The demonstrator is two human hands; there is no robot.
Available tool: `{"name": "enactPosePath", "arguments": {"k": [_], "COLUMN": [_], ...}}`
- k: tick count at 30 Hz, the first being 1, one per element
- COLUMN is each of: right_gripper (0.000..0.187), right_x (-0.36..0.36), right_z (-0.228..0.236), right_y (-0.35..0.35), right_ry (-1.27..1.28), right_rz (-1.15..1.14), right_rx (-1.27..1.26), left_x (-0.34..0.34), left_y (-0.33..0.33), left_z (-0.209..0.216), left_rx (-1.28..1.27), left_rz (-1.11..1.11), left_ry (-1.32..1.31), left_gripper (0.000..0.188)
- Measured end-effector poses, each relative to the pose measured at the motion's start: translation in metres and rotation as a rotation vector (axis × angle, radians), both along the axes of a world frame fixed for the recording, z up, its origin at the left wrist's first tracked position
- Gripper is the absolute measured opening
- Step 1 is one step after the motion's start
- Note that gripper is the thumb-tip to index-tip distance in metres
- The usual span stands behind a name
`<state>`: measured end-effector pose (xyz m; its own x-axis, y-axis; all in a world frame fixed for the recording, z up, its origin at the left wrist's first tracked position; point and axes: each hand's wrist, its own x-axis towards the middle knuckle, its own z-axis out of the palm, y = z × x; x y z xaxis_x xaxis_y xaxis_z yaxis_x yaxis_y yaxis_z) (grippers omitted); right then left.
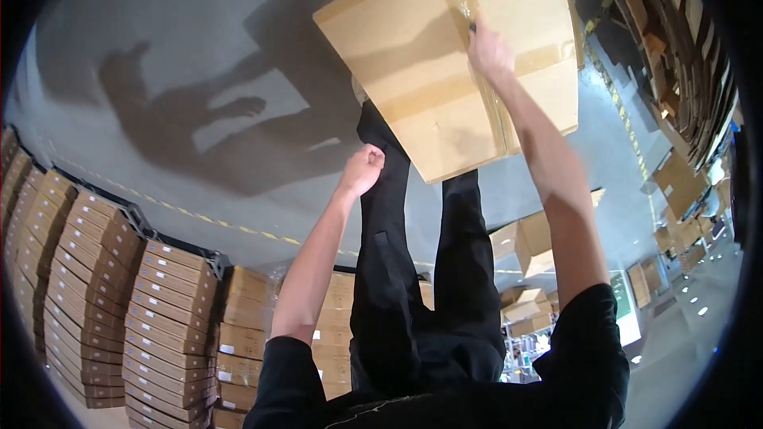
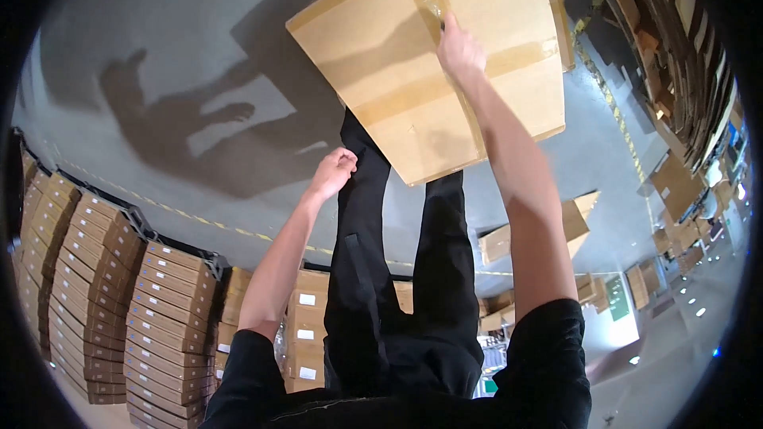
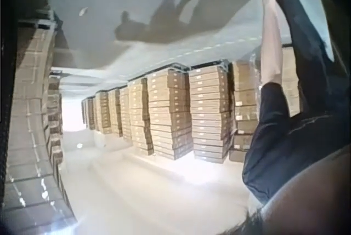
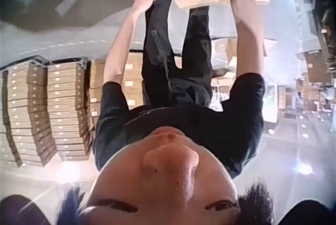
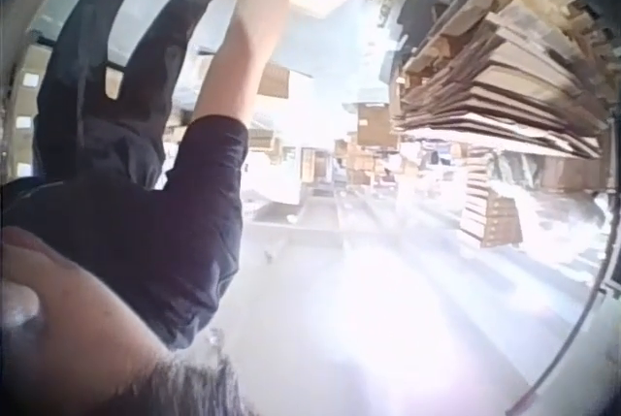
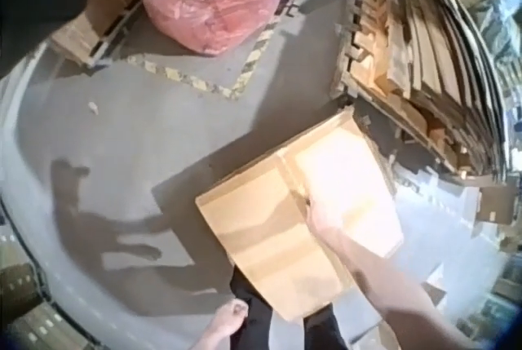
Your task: Unpack cardboard boxes and remove plastic trays and packaging material.
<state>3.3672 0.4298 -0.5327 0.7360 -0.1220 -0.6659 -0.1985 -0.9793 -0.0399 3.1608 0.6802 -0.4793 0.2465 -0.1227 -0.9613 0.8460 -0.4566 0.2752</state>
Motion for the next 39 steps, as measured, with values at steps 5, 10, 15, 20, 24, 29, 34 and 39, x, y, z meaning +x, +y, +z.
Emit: {"name": "enactPosePath", "arguments": {"k": [5, 10, 15, 20, 24, 29, 34, 39], "right_gripper": [0.018, 0.013, 0.018, 0.022, 0.029, 0.032, 0.028, 0.024], "right_x": [-0.091, -0.193, -0.302, -0.396, -0.408, -0.359, -0.306, -0.308], "right_z": [0.014, 0.019, 0.036, 0.034, 0.029, 0.026, 0.017, 0.006], "right_y": [-0.052, -0.115, -0.177, -0.235, -0.223, -0.192, -0.184, -0.178], "right_ry": [-0.083, 0.117, 0.214, 0.355, 0.046, -0.241, -0.194, -0.182], "right_rz": [-0.116, -0.115, -0.243, -0.655, -1.049, -1.194, -1.092, -1.054], "right_rx": [0.130, 0.039, 0.073, 0.160, 0.395, 0.574, 0.557, 0.460], "left_x": [0.042, 0.082, 0.073, 0.026, 0.001, 0.010, 0.037, 0.039], "left_y": [-0.023, -0.114, -0.240, -0.308, -0.323, -0.323, -0.310, -0.295], "left_z": [-0.014, -0.022, -0.020, -0.028, -0.030, -0.026, -0.037, -0.042], "left_rx": [0.127, 0.171, 0.052, -0.043, 0.289, 0.342, 0.185, 0.073], "left_rz": [0.090, -0.558, -0.945, -1.405, -1.691, -1.847, -1.876, -1.759], "left_ry": [-0.293, -0.317, -0.741, -0.893, -0.801, -0.714, -0.709, -0.910], "left_gripper": [0.012, 0.033, 0.048, 0.061, 0.073, 0.073, 0.064, 0.047]}}
